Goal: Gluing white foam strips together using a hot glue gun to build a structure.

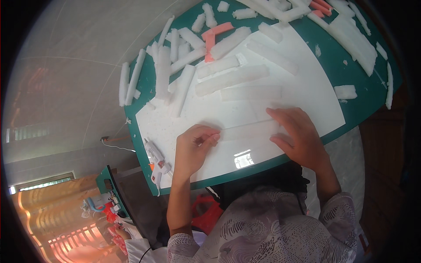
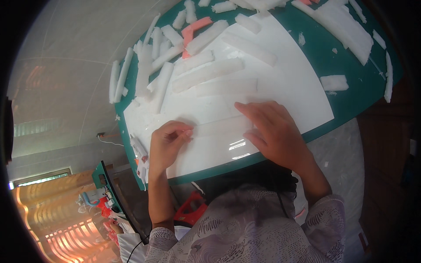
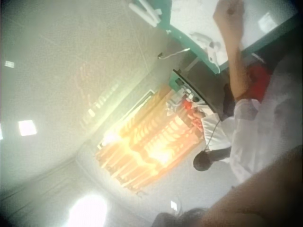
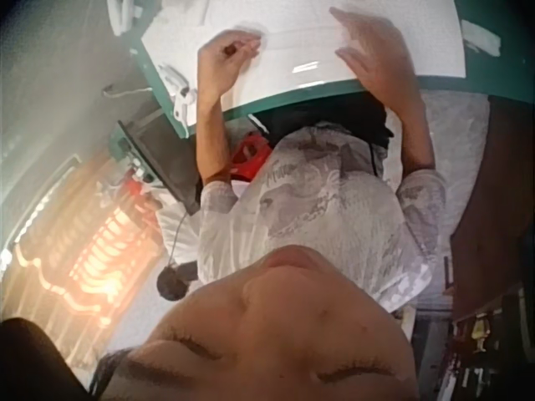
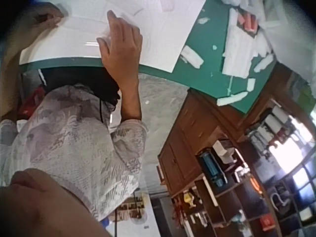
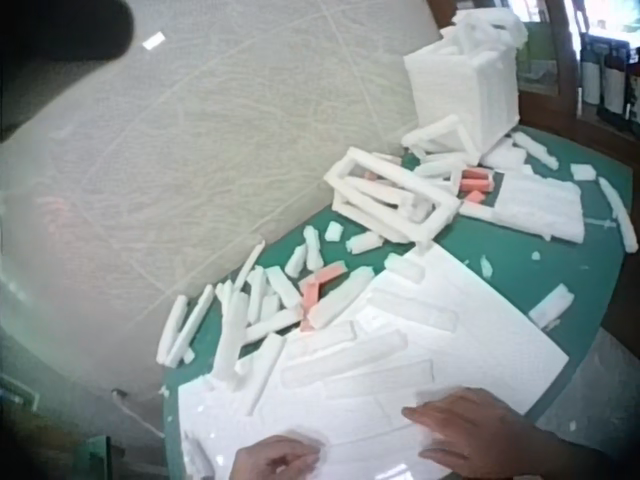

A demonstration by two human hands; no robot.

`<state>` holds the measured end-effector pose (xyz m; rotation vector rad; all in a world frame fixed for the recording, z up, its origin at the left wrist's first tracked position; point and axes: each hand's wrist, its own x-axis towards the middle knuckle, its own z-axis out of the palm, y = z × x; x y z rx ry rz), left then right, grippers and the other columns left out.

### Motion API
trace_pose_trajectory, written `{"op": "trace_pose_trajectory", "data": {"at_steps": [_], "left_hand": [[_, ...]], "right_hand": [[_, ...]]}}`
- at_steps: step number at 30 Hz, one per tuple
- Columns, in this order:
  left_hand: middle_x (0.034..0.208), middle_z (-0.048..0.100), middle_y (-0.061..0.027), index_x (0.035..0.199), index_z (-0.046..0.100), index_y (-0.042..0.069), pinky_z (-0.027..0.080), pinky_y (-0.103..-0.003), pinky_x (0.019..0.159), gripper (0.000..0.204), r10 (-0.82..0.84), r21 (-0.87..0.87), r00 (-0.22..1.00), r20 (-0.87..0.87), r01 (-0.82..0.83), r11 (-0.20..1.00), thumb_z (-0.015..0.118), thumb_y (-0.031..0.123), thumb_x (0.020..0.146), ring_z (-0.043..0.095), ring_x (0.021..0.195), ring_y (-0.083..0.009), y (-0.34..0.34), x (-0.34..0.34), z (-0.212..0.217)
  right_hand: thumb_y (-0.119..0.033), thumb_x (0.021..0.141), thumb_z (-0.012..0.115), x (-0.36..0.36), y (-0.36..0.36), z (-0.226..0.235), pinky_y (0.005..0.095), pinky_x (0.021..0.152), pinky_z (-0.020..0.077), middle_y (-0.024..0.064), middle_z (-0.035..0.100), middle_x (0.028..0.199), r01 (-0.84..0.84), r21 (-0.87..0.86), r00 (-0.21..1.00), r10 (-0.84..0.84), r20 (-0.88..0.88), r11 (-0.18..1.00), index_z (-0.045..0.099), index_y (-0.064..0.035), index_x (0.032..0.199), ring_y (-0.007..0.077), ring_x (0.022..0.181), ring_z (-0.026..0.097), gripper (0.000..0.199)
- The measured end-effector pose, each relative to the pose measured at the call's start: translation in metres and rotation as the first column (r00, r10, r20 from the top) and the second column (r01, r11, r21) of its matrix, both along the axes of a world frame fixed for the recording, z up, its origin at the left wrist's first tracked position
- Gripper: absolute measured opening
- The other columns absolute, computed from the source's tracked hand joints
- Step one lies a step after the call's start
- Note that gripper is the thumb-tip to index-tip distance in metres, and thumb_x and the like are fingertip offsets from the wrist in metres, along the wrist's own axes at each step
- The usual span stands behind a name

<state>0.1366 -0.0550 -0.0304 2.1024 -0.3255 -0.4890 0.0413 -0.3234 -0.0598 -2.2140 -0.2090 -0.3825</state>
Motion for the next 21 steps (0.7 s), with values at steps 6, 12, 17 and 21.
{"op": "trace_pose_trajectory", "data": {"at_steps": [6,12,17,21], "left_hand": [[0.080,0.066,-0.0077,0.090,0.068,-0.005,0.046,-0.024,0.057,0.008,0.010,-0.007,1.000,-0.020,-0.011,1.000,0.071,-0.001,0.084,0.061,0.060,-0.0110,-0.004,0.003,0.001],[0.077,0.064,-0.0071,0.090,0.067,-0.005,0.044,-0.024,0.052,0.006,0.011,0.009,0.997,-0.072,-0.011,1.000,0.070,-0.002,0.085,0.060,0.055,-0.0104,-0.008,0.005,0.002],[0.086,0.063,-0.0092,0.088,0.067,-0.007,0.044,-0.024,0.051,0.005,0.042,-0.016,0.998,-0.045,-0.043,0.999,0.069,-0.003,0.086,0.059,0.054,-0.0113,-0.008,0.000,0.001],[0.087,0.063,-0.0097,0.088,0.067,-0.007,0.044,-0.024,0.050,0.004,0.044,-0.009,0.998,-0.036,-0.044,0.999,0.068,-0.003,0.086,0.059,0.054,-0.0117,-0.009,-0.001,-0.001]], "right_hand": [[-0.002,0.080,0.069,0.013,0.000,-0.004,0.0417,0.092,0.0478,0.0137,0.063,0.111,-0.134,-0.056,0.986,0.128,-0.104,0.989,0.058,-0.0052,0.128,0.0332,0.100,0.058,0.050],[-0.003,0.080,0.069,0.015,-0.001,-0.007,0.0406,0.092,0.0488,0.0123,0.064,0.109,-0.130,-0.068,0.988,0.123,-0.099,0.989,0.060,-0.0052,0.126,0.0310,0.100,0.058,0.047],[-0.003,0.080,0.070,0.016,-0.001,-0.005,0.0405,0.093,0.0489,0.0116,0.064,0.110,-0.136,-0.061,0.984,0.127,-0.127,0.989,0.060,-0.0055,0.125,0.0309,0.101,0.058,0.046],[-0.003,0.080,0.070,0.015,-0.001,-0.008,0.0409,0.093,0.0488,0.0118,0.064,0.110,-0.132,-0.054,0.983,0.123,-0.134,0.990,0.061,-0.0058,0.123,0.0309,0.101,0.058,0.045]]}}
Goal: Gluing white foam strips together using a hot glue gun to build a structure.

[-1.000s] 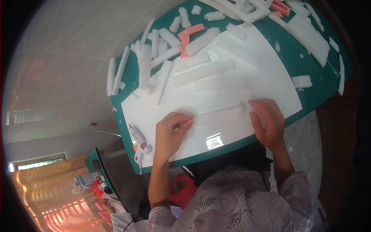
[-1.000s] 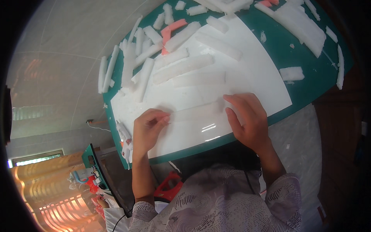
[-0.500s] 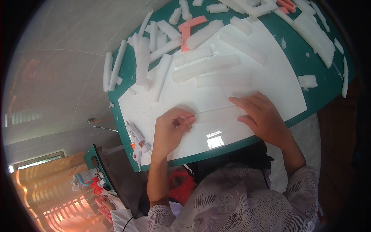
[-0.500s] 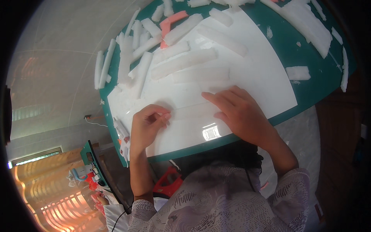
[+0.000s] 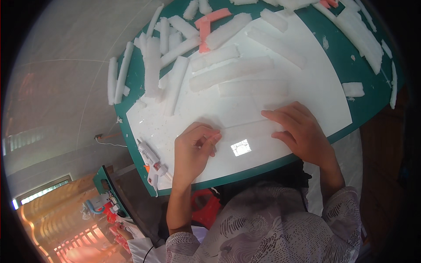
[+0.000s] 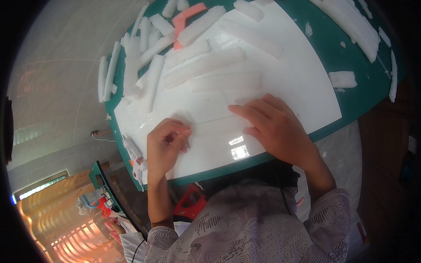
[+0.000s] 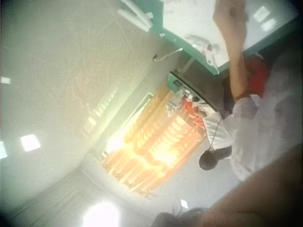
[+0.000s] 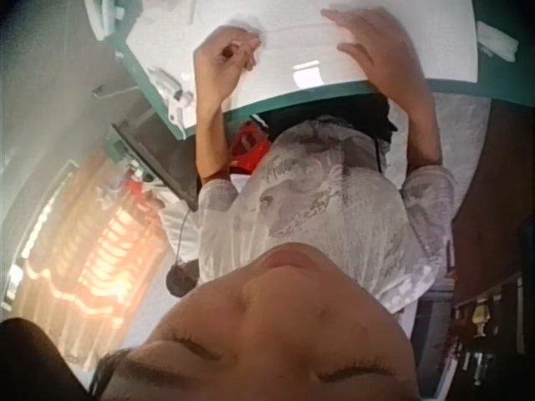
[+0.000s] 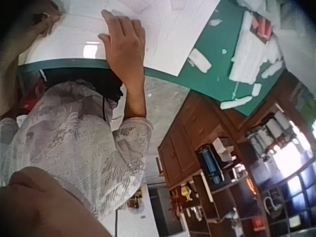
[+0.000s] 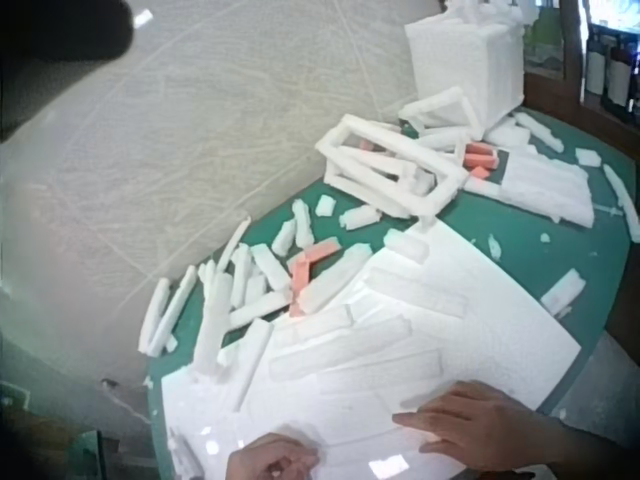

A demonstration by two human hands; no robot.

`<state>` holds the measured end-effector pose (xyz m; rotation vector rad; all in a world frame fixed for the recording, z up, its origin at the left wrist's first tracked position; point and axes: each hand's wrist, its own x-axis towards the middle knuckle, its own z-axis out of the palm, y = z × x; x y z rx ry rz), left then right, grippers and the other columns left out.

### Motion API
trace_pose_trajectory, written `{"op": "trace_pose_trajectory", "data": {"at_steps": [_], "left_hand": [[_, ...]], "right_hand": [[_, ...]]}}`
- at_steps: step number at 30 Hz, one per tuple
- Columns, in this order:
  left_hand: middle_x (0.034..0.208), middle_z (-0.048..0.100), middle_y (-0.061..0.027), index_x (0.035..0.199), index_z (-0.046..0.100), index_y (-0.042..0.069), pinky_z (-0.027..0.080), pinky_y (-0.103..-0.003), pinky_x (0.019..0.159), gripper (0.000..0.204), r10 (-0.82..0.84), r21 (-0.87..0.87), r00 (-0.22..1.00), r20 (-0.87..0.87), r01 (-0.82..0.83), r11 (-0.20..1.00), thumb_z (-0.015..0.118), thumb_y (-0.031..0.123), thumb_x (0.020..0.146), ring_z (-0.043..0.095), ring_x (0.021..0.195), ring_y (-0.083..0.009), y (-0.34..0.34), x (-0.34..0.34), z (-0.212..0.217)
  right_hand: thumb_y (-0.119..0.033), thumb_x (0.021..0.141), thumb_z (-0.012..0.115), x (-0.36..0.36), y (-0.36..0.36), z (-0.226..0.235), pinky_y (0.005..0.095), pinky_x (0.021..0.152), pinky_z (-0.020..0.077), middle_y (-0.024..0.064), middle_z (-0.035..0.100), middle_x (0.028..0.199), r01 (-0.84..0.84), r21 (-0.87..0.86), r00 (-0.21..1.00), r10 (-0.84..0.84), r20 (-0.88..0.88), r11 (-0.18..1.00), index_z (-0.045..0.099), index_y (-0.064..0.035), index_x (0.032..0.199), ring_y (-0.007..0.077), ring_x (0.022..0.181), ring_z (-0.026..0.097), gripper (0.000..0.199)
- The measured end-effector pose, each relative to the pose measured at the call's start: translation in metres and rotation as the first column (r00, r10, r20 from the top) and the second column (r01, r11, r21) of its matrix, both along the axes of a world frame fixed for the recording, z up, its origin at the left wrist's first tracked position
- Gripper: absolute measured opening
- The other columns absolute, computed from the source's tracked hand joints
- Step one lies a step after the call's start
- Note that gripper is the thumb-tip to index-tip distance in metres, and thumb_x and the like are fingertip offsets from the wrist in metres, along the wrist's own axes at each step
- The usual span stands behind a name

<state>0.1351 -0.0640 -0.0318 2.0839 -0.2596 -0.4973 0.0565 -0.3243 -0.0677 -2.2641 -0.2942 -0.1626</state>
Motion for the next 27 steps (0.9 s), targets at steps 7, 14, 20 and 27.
{"op": "trace_pose_trajectory", "data": {"at_steps": [7,14,20,27], "left_hand": [[0.088,0.063,-0.0098,0.089,0.068,-0.005,0.044,-0.024,0.050,0.004,-0.019,-0.009,0.996,0.088,0.020,1.000,0.067,-0.004,0.086,0.060,0.056,-0.0118,0.002,-0.002,-0.006],[0.102,0.062,-0.0080,0.115,0.062,0.000,0.043,-0.024,0.056,0.021,0.161,-0.283,0.987,-0.003,-0.156,0.946,0.054,0.011,0.099,0.057,0.061,-0.0100,0.015,-0.016,-0.010],[0.104,0.063,-0.0070,0.124,0.056,0.001,0.044,-0.023,0.058,0.030,0.124,-0.244,0.979,-0.159,-0.161,0.956,0.053,0.020,0.101,0.057,0.068,-0.0087,0.023,-0.025,-0.015],[0.099,0.064,-0.0077,0.126,0.054,-0.002,0.048,-0.024,0.073,0.036,0.026,-0.475,0.980,-0.198,-0.119,0.872,0.057,0.022,0.100,0.063,0.082,-0.0120,0.023,-0.032,-0.007]], "right_hand": [[-0.006,0.083,0.068,0.000,0.000,-0.002,0.0421,0.093,0.0474,0.0123,0.063,0.108,-0.007,-0.002,1.000,0.007,0.013,1.000,0.060,-0.0071,0.124,0.0323,0.099,0.058,0.042],[-0.007,0.084,0.068,0.000,0.001,0.002,0.0406,0.095,0.0442,0.0115,0.063,0.105,0.007,0.042,0.999,-0.005,-0.036,0.999,0.060,-0.0099,0.124,0.0319,0.098,0.057,0.041],[-0.008,0.081,0.072,-0.007,0.000,0.003,0.0391,0.091,0.0469,0.0104,0.065,0.105,0.064,0.080,0.997,-0.061,-0.040,0.995,0.063,-0.0097,0.122,0.0313,0.099,0.058,0.041],[-0.008,0.083,0.071,-0.015,0.008,0.020,0.0363,0.089,0.0494,0.0115,0.065,0.112,0.046,0.156,0.999,-0.049,0.012,0.987,0.064,-0.0093,0.121,0.0308,0.104,0.059,0.039]]}}
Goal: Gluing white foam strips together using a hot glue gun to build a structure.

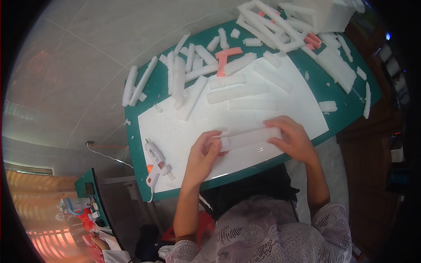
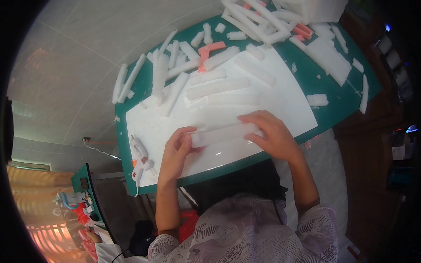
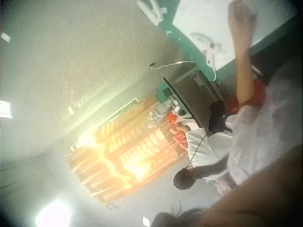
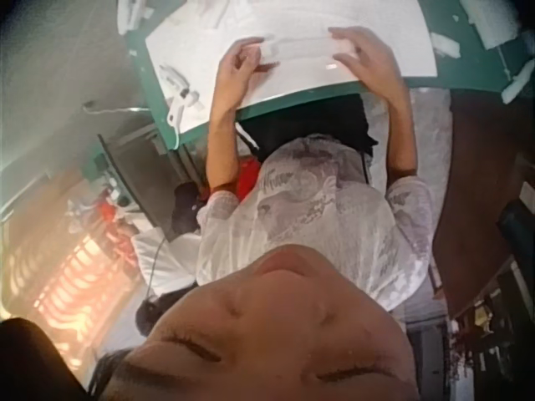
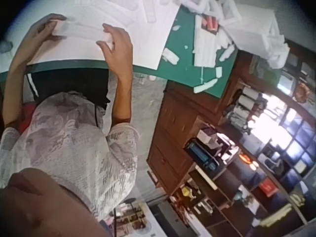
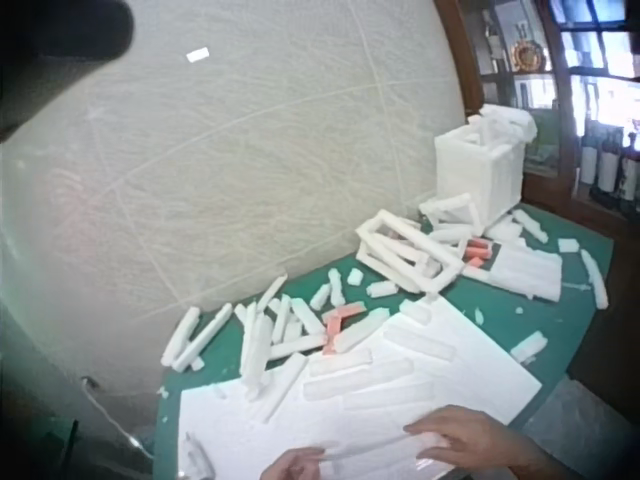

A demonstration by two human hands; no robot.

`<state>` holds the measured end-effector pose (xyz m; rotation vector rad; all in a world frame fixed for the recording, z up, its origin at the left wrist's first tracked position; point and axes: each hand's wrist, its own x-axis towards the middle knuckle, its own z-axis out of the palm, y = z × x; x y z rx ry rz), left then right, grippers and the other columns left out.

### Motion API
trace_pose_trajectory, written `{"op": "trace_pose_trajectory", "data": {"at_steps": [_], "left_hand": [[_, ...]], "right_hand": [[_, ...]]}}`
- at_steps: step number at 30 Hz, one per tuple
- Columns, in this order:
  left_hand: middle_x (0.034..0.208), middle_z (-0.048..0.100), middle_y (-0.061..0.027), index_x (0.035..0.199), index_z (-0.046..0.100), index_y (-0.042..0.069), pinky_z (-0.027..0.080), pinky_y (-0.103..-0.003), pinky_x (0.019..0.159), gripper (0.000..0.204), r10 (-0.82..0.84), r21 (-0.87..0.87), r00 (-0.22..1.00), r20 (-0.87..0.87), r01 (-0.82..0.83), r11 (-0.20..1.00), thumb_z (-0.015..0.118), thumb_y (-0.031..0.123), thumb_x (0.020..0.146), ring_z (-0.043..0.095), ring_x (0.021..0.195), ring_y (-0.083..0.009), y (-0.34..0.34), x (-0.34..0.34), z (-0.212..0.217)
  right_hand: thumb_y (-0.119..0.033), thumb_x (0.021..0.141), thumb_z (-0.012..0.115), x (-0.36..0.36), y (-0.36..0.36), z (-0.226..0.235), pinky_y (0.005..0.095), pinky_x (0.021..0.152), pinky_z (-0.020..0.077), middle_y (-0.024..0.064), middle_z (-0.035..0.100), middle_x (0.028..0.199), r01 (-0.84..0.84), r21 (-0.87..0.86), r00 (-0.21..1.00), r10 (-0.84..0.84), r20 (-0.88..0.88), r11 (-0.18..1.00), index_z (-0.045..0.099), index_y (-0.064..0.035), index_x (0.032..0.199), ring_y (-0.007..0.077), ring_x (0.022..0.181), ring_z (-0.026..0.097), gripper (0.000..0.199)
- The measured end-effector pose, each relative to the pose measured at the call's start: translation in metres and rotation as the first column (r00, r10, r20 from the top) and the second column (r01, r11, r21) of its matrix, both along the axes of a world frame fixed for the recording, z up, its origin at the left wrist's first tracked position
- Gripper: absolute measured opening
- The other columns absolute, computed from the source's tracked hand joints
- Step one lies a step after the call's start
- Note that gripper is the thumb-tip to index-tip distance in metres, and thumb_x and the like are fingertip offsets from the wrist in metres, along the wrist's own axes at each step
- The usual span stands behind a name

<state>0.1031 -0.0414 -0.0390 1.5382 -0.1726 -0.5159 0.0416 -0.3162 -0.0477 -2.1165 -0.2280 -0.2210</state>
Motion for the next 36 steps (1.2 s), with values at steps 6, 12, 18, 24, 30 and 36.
{"op": "trace_pose_trajectory", "data": {"at_steps": [6,12,18,24,30,36], "left_hand": [[0.099,0.063,-0.0065,0.123,0.054,-0.004,0.049,-0.025,0.080,0.033,0.014,-0.014,0.997,0.070,-0.013,1.000,0.064,0.002,0.093,0.063,0.090,-0.0134,0.003,-0.011,0.008],[0.108,0.065,-0.0104,0.123,0.054,-0.005,0.048,-0.028,0.091,0.039,0.145,-0.092,0.982,0.121,-0.135,0.987,0.065,-0.010,0.086,0.062,0.102,-0.0152,0.016,-0.020,0.002],[0.122,0.063,-0.0159,0.125,0.054,-0.006,0.045,-0.031,0.100,0.042,0.135,-0.139,0.984,0.112,-0.119,0.983,0.065,-0.011,0.085,0.060,0.112,-0.0193,0.025,-0.031,0.002],[0.125,0.061,-0.0170,0.127,0.053,-0.007,0.044,-0.033,0.102,0.045,0.098,-0.194,0.985,0.143,-0.069,0.979,0.067,-0.011,0.084,0.059,0.116,-0.0206,0.031,-0.032,-0.003],[0.125,0.061,-0.0183,0.126,0.053,-0.007,0.044,-0.034,0.103,0.045,0.119,-0.207,0.981,0.151,-0.086,0.975,0.067,-0.012,0.083,0.058,0.118,-0.0214,0.029,-0.033,-0.011],[0.123,0.062,-0.0187,0.125,0.053,-0.007,0.046,-0.033,0.101,0.045,0.063,-0.158,0.980,0.189,-0.033,0.987,0.067,-0.014,0.082,0.059,0.118,-0.0225,0.031,-0.032,-0.021]], "right_hand": [[-0.008,0.084,0.071,-0.001,0.012,0.007,0.0331,0.086,0.0515,0.0125,0.063,0.117,-0.013,-0.032,1.000,0.013,-0.015,0.999,0.064,-0.0081,0.122,0.0292,0.106,0.060,0.039],[-0.005,0.084,0.071,-0.004,0.020,0.014,0.0309,0.088,0.0504,0.0104,0.063,0.120,-0.047,0.251,0.988,0.082,-0.130,0.967,0.059,-0.0068,0.129,0.0232,0.108,0.060,0.046],[0.001,0.088,0.066,-0.004,0.024,-0.002,0.0272,0.089,0.0499,0.0099,0.062,0.119,-0.057,0.650,0.956,0.230,-0.184,0.757,0.057,0.0014,0.128,0.0148,0.103,0.060,0.041],[0.003,0.087,0.066,-0.003,0.026,-0.004,0.0271,0.089,0.0503,0.0087,0.064,0.110,-0.063,0.607,0.954,0.226,-0.196,0.793,0.061,0.0024,0.122,0.0139,0.100,0.061,0.035],[0.004,0.083,0.070,-0.003,0.027,-0.007,0.0298,0.091,0.0514,0.0091,0.067,0.104,-0.036,0.622,0.958,0.205,-0.203,0.782,0.066,0.0041,0.113,0.0152,0.098,0.063,0.030],[0.006,0.080,0.072,-0.004,0.024,-0.014,0.0307,0.090,0.0527,0.0106,0.069,0.104,0.011,0.582,0.957,0.160,-0.242,0.813,0.067,0.0053,0.107,0.0158,0.097,0.064,0.028]]}}
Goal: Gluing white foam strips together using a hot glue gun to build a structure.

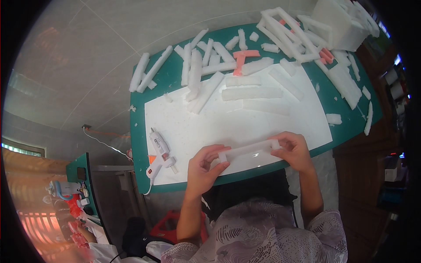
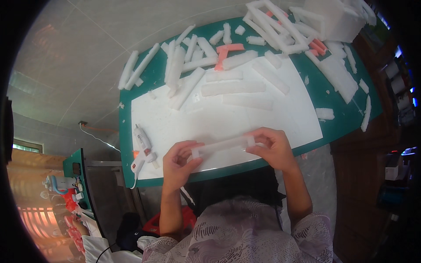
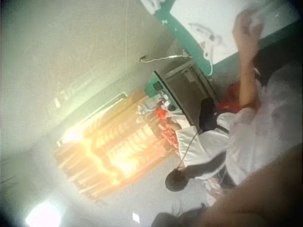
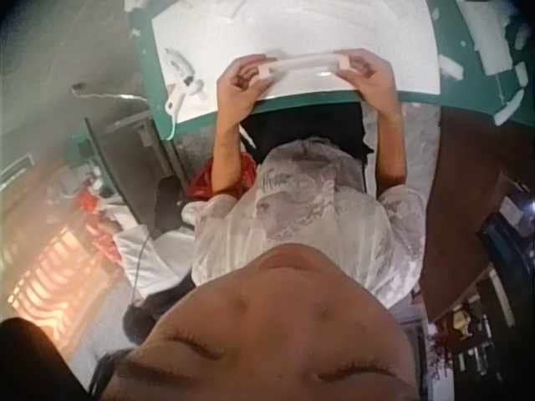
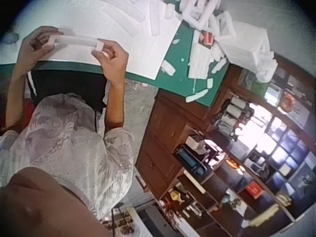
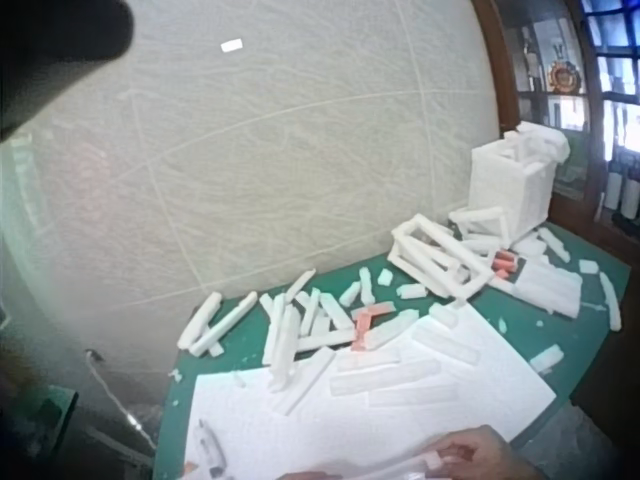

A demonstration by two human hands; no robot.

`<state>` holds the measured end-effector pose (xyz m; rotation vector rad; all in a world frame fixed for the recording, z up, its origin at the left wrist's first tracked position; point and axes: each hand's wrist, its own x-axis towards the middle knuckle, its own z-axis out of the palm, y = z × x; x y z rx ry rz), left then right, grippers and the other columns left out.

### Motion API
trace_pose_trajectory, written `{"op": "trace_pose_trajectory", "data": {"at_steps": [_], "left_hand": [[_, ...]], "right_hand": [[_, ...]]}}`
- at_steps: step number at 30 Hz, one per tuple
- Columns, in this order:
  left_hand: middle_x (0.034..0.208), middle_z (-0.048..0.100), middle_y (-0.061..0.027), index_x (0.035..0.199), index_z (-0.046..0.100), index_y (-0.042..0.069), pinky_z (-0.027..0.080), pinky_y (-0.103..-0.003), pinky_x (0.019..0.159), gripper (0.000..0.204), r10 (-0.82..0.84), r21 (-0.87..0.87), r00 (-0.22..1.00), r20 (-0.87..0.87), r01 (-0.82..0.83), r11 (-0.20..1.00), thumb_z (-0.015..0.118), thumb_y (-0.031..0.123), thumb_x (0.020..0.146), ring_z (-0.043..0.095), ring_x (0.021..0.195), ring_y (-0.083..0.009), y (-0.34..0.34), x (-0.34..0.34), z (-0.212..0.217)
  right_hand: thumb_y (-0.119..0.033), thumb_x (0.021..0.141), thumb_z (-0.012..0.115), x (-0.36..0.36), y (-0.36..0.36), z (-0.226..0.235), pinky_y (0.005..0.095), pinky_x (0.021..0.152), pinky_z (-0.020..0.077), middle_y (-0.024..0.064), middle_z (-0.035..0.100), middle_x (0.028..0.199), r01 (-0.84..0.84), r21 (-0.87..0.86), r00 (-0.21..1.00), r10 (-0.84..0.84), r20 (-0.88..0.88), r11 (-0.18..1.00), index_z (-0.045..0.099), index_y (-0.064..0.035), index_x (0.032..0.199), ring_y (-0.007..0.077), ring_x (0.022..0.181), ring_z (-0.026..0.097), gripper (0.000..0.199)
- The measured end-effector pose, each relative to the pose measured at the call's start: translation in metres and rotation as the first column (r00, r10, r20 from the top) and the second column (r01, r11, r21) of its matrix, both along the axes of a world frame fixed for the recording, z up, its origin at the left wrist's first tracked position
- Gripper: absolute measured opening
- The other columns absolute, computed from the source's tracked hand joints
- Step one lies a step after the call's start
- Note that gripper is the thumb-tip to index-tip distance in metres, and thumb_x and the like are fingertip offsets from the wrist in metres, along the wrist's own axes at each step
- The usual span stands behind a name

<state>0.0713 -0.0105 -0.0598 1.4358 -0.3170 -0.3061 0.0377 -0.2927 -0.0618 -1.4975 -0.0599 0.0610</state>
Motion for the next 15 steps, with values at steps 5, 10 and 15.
{"op": "trace_pose_trajectory", "data": {"at_steps": [5,10,15], "left_hand": [[0.122,0.062,-0.0179,0.122,0.053,-0.006,0.049,-0.032,0.096,0.044,0.030,-0.013,0.999,-0.011,-0.030,0.999,0.067,-0.015,0.081,0.061,0.114,-0.0225,0.003,0.000,-0.008],[0.113,0.061,-0.0132,0.120,0.053,-0.003,0.053,-0.028,0.085,0.043,0.109,-0.022,0.989,-0.101,-0.112,0.993,0.067,-0.016,0.082,0.063,0.106,-0.0197,-0.001,-0.001,-0.007],[0.110,0.061,-0.0113,0.112,0.052,-0.002,0.054,-0.027,0.081,0.036,0.096,-0.041,0.992,-0.083,-0.099,0.994,0.066,-0.017,0.082,0.063,0.103,-0.0184,0.000,0.000,-0.010]], "right_hand": [[0.012,0.077,0.071,0.003,0.004,-0.009,0.0305,0.088,0.0517,0.0100,0.069,0.101,-0.010,0.063,0.998,0.013,-0.059,0.998,0.067,0.0048,0.107,0.0148,0.094,0.063,0.031],[0.012,0.076,0.073,0.004,0.001,-0.012,0.0324,0.090,0.0525,0.0107,0.069,0.102,-0.009,-0.018,0.998,0.008,-0.068,1.000,0.069,0.0046,0.105,0.0163,0.095,0.064,0.031],[0.011,0.074,0.075,0.006,0.005,-0.007,0.0319,0.088,0.0531,0.0118,0.071,0.099,0.004,-0.082,0.998,-0.009,-0.062,0.997,0.070,0.0039,0.103,0.0166,0.093,0.065,0.030]]}}
